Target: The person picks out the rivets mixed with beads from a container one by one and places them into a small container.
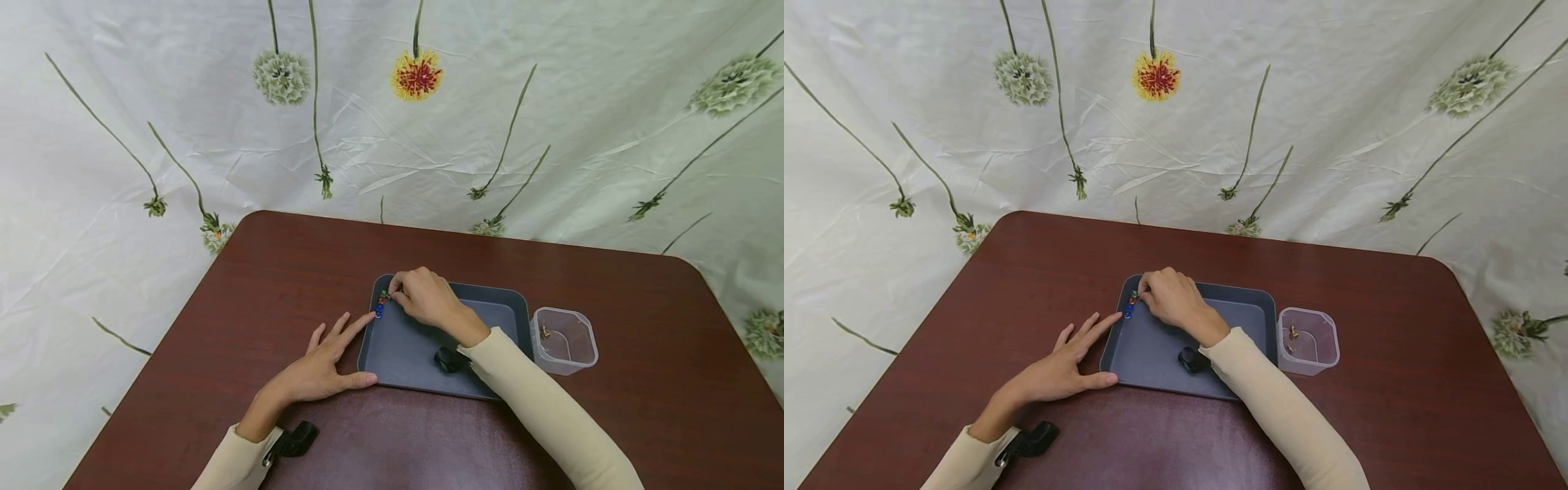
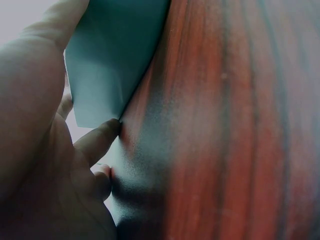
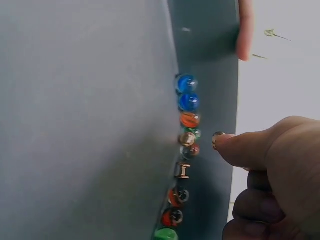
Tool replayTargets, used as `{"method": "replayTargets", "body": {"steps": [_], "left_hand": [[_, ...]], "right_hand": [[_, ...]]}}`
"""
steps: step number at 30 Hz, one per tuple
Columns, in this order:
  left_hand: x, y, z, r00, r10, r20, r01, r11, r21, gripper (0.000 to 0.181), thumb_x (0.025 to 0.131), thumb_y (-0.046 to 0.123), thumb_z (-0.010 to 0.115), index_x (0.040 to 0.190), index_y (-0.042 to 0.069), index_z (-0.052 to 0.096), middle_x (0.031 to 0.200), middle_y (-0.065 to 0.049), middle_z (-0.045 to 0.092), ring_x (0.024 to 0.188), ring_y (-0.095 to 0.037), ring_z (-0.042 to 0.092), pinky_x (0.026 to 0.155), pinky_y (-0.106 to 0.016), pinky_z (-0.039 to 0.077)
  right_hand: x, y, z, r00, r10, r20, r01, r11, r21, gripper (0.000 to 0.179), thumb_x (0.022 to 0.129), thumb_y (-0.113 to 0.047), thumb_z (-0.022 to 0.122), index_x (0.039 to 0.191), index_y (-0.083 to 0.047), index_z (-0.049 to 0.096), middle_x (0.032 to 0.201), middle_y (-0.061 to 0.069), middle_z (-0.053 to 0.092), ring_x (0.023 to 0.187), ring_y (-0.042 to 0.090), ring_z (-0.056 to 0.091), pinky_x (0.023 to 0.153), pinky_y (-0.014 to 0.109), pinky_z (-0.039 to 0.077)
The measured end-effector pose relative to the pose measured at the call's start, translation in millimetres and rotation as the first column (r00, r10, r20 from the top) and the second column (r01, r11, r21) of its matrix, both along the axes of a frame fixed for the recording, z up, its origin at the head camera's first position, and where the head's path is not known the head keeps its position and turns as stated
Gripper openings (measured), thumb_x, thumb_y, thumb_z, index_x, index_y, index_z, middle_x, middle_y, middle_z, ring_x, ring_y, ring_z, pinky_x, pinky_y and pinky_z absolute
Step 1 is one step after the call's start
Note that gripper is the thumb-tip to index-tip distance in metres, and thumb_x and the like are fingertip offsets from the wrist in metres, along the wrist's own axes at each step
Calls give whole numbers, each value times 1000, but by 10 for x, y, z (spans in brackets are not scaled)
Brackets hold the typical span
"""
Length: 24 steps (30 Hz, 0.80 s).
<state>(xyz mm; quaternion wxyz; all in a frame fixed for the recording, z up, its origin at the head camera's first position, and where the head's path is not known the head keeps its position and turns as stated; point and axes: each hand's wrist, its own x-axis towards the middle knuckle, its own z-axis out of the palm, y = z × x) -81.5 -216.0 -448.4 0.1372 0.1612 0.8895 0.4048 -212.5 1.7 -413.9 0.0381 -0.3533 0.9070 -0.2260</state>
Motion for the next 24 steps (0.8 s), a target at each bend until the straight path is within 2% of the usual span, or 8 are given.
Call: {"method": "replayTargets", "body": {"steps": [5, 11, 24], "left_hand": [[-1, 4, -8, 1000, 1, 2, -1, 1000, -5, 95, 89, 51, 73, 162, 33, 16, 167, -7, 20, 156, -38, 2, 116, -65, -10], [-3, 2, -4, 1000, 2, 3, -1, 1000, -6, 94, 89, 51, 73, 161, 36, 15, 167, -7, 20, 156, -37, 2, 116, -65, -10], [-4, 1, 0, 1000, 0, 0, 0, 1000, -6, 94, 89, 51, 72, 162, 34, 16, 167, -8, 20, 156, -38, 2, 116, -66, -10]], "right_hand": [[-3, 46, 72, 1000, -19, 16, 20, 999, -30, 14, 100, -20, 65, 105, -11, 75, 49, -4, 47, 39, 8, 37, 39, 20, 26], [5, 124, 167, 999, -51, 16, 52, 997, -65, 12, 99, -19, 66, 104, -11, 75, 49, -4, 45, 40, 8, 36, 39, 20, 23], [37, 266, 200, 996, -87, 24, 89, 993, -79, 12, 99, -20, 66, 103, -12, 74, 50, -3, 44, 42, 9, 36, 42, 21, 24]]}}
